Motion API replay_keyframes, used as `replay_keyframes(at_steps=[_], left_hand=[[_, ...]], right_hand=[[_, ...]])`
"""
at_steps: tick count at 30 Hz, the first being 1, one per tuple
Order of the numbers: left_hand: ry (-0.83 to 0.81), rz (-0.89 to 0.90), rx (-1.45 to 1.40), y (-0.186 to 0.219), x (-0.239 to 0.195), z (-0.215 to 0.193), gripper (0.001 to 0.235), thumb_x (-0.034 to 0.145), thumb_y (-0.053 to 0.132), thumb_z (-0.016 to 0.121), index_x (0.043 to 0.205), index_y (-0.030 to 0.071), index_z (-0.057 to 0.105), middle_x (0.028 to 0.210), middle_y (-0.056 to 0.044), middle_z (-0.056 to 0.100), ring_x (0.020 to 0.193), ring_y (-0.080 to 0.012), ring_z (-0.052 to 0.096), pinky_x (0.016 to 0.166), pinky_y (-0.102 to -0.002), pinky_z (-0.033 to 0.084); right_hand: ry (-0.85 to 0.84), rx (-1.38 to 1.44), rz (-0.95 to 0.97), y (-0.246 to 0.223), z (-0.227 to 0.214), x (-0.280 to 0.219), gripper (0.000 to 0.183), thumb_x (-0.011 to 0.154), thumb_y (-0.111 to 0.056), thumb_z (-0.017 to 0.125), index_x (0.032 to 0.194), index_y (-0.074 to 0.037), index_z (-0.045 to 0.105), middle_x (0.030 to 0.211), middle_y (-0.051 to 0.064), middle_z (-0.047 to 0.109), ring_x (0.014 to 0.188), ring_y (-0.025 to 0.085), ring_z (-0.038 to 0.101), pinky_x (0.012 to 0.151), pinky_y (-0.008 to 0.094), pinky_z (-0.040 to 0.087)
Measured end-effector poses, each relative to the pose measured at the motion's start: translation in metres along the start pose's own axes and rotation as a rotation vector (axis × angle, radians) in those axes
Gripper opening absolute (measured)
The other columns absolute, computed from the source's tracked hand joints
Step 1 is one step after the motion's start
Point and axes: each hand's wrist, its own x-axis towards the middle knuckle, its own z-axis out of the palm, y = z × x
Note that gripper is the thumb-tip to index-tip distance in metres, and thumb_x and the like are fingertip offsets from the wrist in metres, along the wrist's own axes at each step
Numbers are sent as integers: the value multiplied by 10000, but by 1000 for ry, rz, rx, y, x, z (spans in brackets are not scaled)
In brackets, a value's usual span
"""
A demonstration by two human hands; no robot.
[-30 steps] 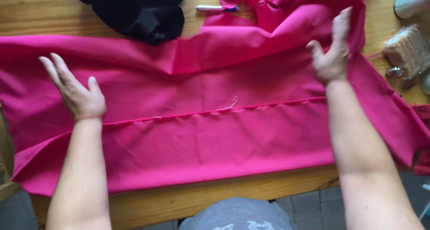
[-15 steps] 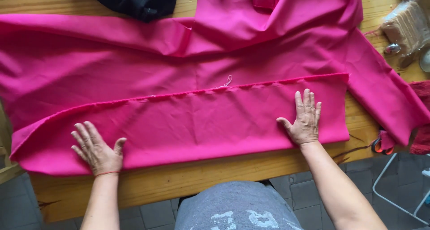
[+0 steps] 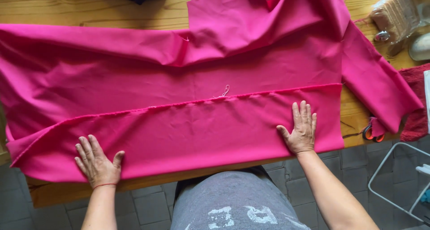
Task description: The person is folding, smoothing, and cutting a large piece of pink fabric on a wooden table.
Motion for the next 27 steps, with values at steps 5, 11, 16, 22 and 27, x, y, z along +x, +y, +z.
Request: replay_keyframes(at_steps=[5,11,16,22,27], left_hand=[[335,247,76,-14,40,-29,901,1254,755,516,1668,11,813,1622,-243,715,1407,-508,715,1038,-686,573],[353,507,-15,32,169,-41,303,1214,214,844,1484,79,858,1403,-214,779,1271,-454,738,1096,-593,586],[318,515,-76,89,271,-28,422,1186,204,865,1590,106,792,1424,-187,671,1223,-485,757,1030,-618,629],[227,489,-16,147,340,-34,653,1097,300,940,1691,127,733,1560,-203,637,1200,-485,774,937,-663,655],[173,464,32,178,372,-42,452,1098,401,961,1484,223,806,1415,-142,649,933,-461,816,746,-663,693]], right_hand=[[164,-31,-80,-2,-9,24,1045,1091,-838,576,1759,-37,639,1856,281,559,1755,458,476,1382,704,372],[259,80,-351,-44,-16,162,443,1254,-491,705,1429,-117,865,1329,144,840,1211,405,759,1062,562,562],[187,80,-436,-76,26,291,323,1230,-514,756,1375,-241,850,1213,41,827,1066,342,786,971,510,606],[38,80,-248,-148,13,370,632,1110,-379,952,1604,-48,738,1438,223,693,1170,503,759,983,664,643],[71,14,-267,-184,15,414,575,1118,-420,945,1561,-95,775,1394,178,743,1085,442,802,886,635,681]])
